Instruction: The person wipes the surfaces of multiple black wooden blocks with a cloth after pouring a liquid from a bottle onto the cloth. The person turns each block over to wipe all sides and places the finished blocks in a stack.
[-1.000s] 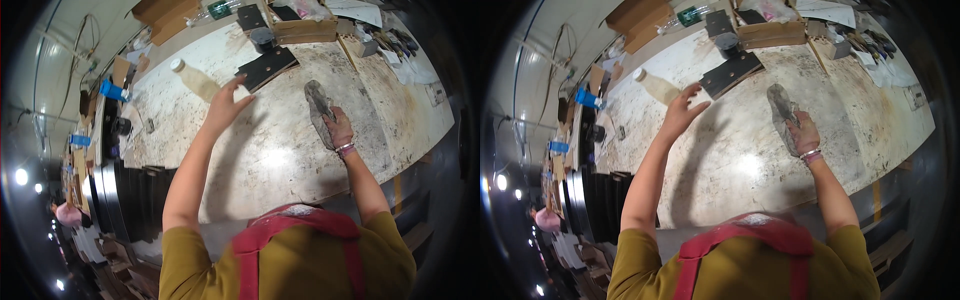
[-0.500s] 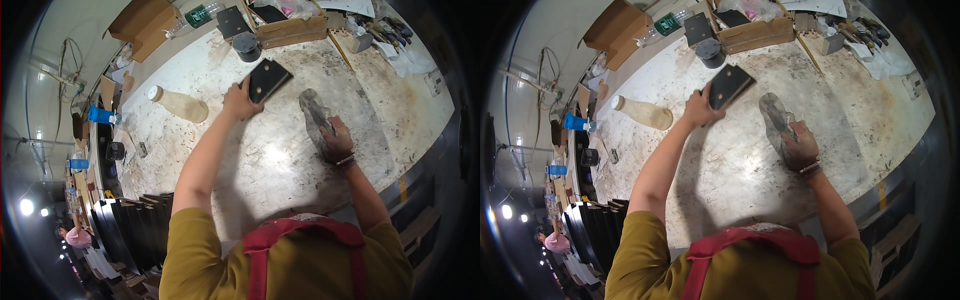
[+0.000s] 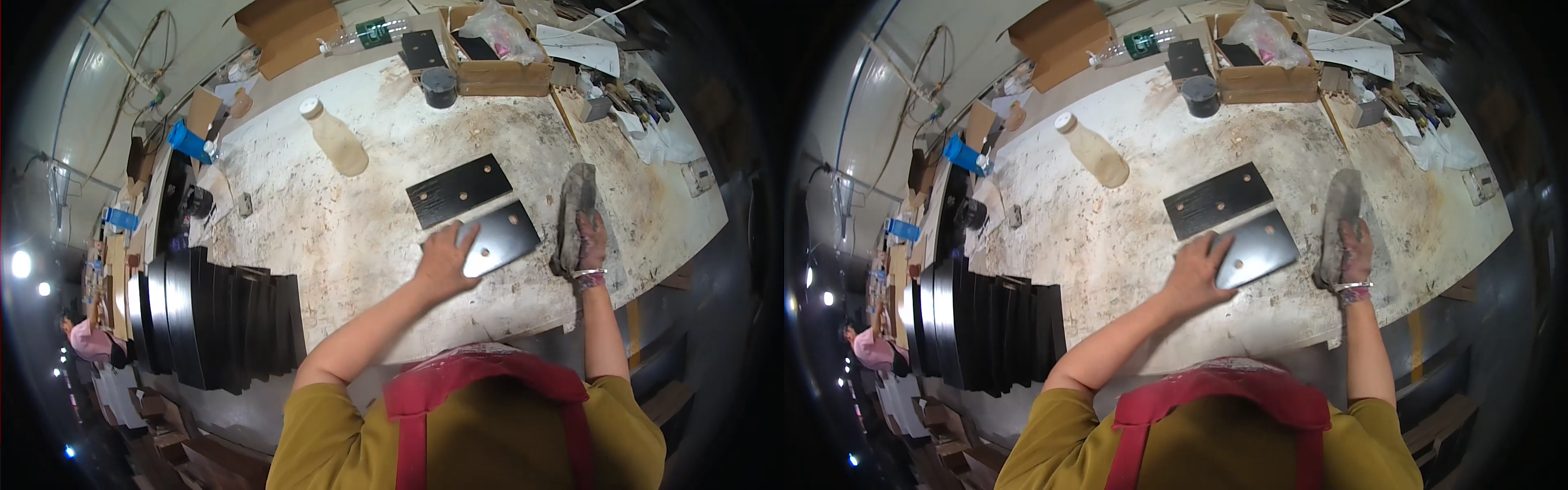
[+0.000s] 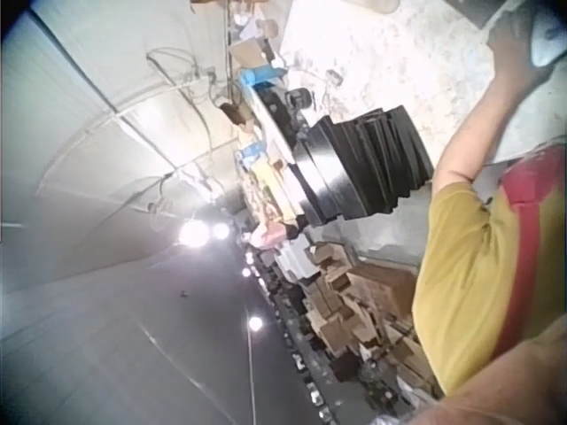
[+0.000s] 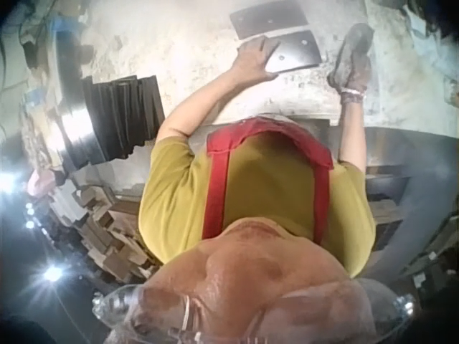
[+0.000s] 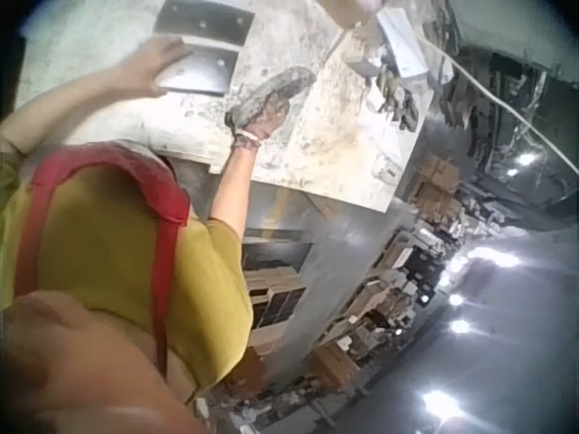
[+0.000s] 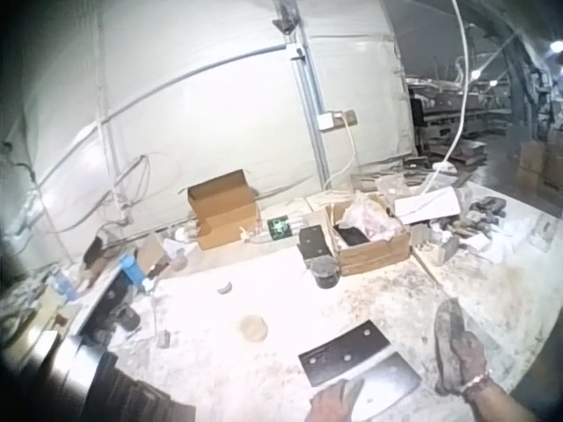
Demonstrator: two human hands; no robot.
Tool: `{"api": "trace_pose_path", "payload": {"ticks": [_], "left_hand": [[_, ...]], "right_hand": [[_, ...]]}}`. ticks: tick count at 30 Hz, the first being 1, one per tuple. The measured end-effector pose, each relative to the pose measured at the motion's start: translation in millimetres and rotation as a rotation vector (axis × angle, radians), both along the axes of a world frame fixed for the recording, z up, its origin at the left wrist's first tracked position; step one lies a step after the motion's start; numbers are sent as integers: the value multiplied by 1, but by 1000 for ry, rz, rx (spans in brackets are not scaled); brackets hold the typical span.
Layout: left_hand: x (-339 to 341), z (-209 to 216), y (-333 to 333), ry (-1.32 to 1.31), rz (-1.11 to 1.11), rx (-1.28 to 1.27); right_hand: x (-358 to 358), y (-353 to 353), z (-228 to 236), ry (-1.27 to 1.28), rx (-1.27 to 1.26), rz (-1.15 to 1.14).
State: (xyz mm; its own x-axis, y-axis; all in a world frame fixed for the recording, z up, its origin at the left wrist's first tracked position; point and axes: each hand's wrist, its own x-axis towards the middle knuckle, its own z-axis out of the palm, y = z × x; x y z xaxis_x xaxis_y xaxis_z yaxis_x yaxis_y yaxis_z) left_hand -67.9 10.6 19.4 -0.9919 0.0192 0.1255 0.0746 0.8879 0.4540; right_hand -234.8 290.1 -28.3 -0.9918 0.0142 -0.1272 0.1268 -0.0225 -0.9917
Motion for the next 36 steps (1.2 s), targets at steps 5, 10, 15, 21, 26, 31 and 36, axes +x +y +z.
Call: {"api": "trace_pose_path", "payload": {"ticks": [5,10,15,21,26,31,36], "left_hand": [[37,-16,30,-64,-36,18],[78,-21,-9,-47,27,207],[84,-29,5,132,139,217],[84,-45,2,155,148,175],[83,-45,-7,143,97,222],[71,-34,0,20,35,190],[69,-34,2,0,33,155]], "right_hand": [[16,56,-10,121,50,260],[57,6,86,352,949,335],[58,-40,38,267,951,393],[119,-123,27,842,904,572],[123,-134,44,783,1018,633],[72,-89,38,631,1090,472],[140,-144,48,654,928,780]]}}
